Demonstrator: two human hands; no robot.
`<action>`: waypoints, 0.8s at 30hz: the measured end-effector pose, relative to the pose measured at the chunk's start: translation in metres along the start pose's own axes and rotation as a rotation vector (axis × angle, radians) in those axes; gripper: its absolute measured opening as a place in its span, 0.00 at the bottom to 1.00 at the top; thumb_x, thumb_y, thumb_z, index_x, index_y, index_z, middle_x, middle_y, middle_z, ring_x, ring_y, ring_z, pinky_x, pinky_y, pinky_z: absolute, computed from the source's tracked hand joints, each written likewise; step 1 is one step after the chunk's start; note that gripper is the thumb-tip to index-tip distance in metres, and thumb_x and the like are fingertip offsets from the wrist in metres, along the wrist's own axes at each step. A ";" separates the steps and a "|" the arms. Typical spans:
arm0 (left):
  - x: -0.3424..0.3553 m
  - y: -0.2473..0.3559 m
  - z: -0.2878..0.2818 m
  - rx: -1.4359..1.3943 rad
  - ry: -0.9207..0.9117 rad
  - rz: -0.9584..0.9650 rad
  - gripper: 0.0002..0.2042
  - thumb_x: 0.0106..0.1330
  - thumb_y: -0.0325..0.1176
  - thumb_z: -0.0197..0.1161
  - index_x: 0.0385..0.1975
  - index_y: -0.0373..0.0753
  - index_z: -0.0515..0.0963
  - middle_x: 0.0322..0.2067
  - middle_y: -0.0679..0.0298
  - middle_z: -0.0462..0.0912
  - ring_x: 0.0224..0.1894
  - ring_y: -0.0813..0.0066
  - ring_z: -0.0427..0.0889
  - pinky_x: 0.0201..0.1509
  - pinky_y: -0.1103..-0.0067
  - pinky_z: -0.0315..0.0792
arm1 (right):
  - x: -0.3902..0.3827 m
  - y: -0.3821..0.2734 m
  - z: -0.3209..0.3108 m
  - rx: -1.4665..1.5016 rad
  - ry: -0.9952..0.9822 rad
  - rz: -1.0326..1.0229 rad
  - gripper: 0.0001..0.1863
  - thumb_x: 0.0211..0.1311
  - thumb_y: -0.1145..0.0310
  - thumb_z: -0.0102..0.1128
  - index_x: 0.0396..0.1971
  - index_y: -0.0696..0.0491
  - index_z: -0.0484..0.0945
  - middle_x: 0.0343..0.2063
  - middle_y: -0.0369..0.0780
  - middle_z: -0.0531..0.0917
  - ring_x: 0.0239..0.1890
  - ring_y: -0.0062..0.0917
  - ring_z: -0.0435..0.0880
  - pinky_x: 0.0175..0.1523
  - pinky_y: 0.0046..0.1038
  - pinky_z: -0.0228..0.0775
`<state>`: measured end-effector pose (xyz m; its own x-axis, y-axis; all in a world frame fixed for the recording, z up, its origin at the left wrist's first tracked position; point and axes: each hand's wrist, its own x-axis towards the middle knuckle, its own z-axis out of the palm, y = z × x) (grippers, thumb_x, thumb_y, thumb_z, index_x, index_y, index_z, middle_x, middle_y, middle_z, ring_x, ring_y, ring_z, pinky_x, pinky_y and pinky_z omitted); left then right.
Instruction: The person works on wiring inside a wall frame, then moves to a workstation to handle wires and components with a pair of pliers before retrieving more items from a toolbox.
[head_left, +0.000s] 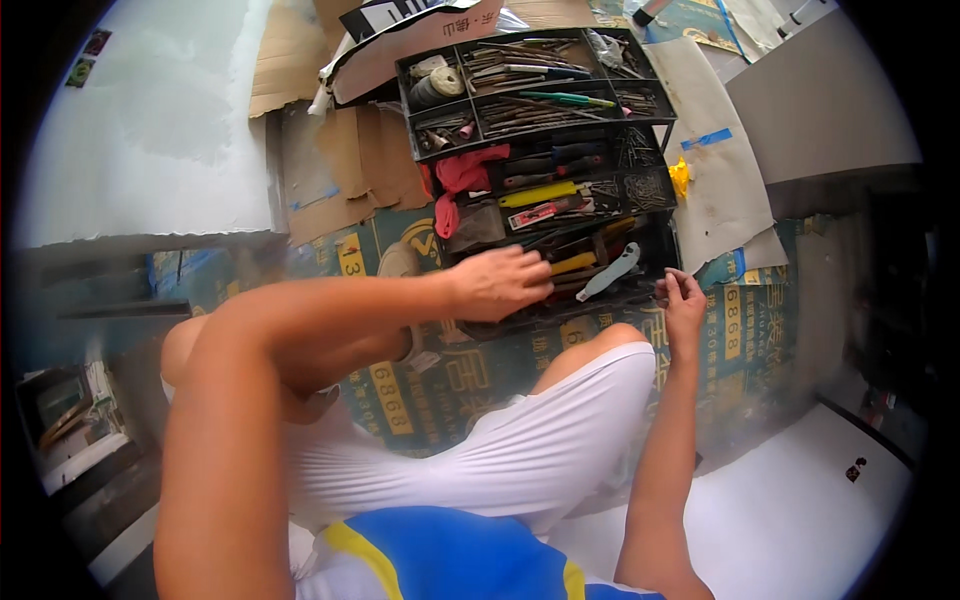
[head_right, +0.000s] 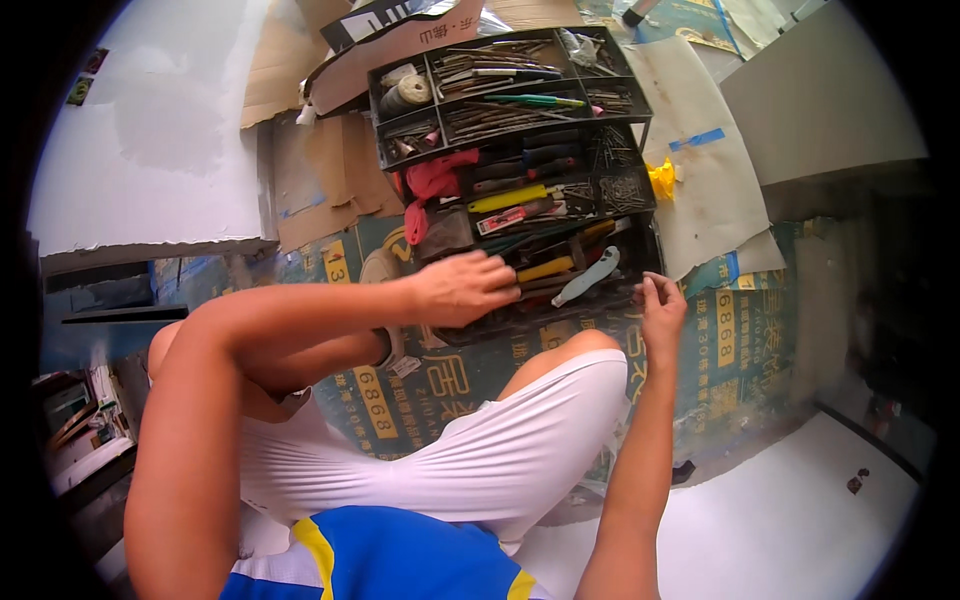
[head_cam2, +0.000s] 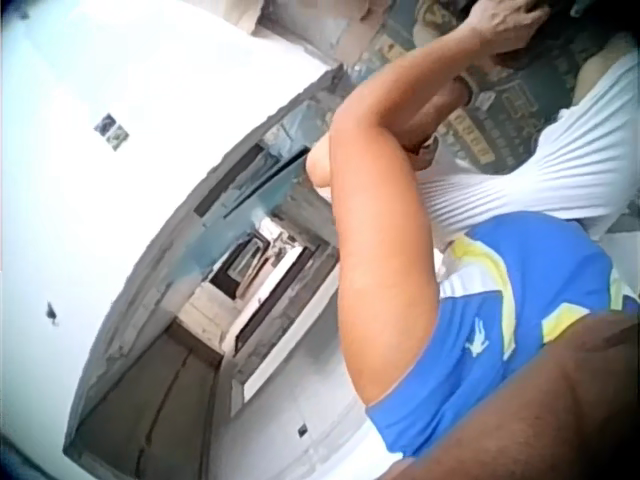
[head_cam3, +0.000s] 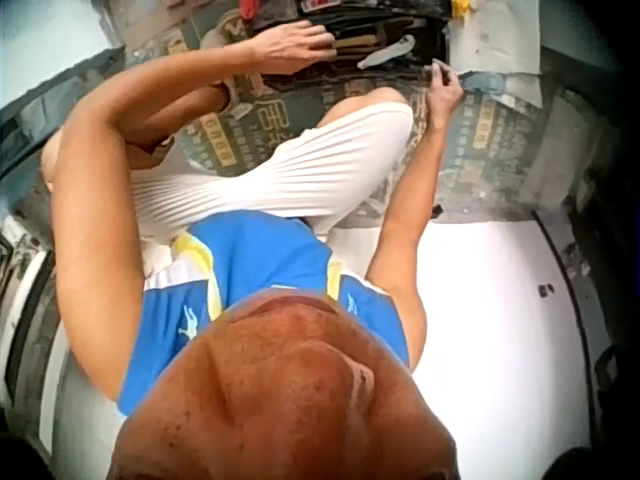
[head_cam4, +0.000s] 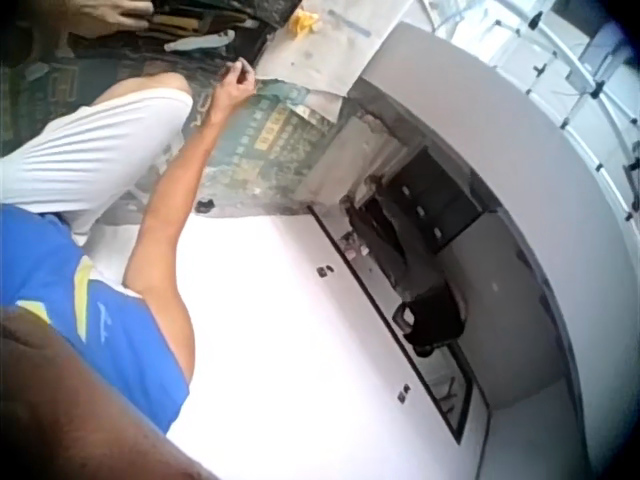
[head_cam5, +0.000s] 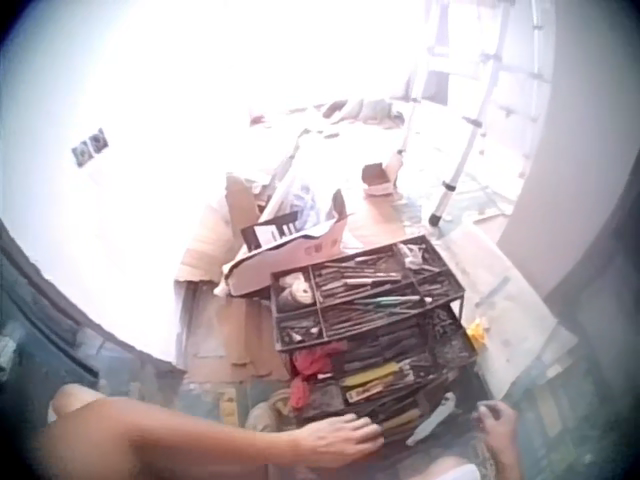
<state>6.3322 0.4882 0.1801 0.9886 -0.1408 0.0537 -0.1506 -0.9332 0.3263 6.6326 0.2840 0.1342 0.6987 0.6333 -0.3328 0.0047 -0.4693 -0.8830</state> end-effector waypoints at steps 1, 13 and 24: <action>0.010 -0.011 -0.013 0.074 0.207 0.027 0.16 0.54 0.32 0.60 0.44 0.39 0.75 0.37 0.62 0.71 0.44 0.65 0.73 0.45 0.71 0.69 | 0.003 -0.003 0.004 0.026 -0.005 -0.006 0.10 0.68 0.67 0.58 0.44 0.56 0.80 0.31 0.35 0.84 0.33 0.17 0.81 0.37 0.19 0.72; 0.057 -0.151 -0.077 0.417 0.456 -0.702 0.08 0.58 0.33 0.64 0.34 0.39 0.77 0.40 0.58 0.76 0.49 0.57 0.72 0.52 0.67 0.67 | 0.005 -0.004 0.027 0.005 -0.062 -0.012 0.10 0.68 0.67 0.57 0.42 0.57 0.80 0.30 0.36 0.85 0.30 0.16 0.81 0.34 0.19 0.72; 0.068 -0.147 -0.094 0.340 0.314 -0.688 0.09 0.63 0.39 0.62 0.34 0.41 0.81 0.37 0.60 0.80 0.49 0.57 0.75 0.53 0.65 0.68 | -0.004 0.012 0.011 0.032 -0.014 0.013 0.10 0.68 0.67 0.58 0.42 0.57 0.80 0.29 0.35 0.84 0.29 0.16 0.81 0.33 0.18 0.71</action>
<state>6.4207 0.6466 0.2249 0.8049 0.5495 0.2240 0.5464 -0.8335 0.0816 6.6219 0.2831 0.1213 0.6882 0.6362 -0.3487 -0.0272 -0.4577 -0.8887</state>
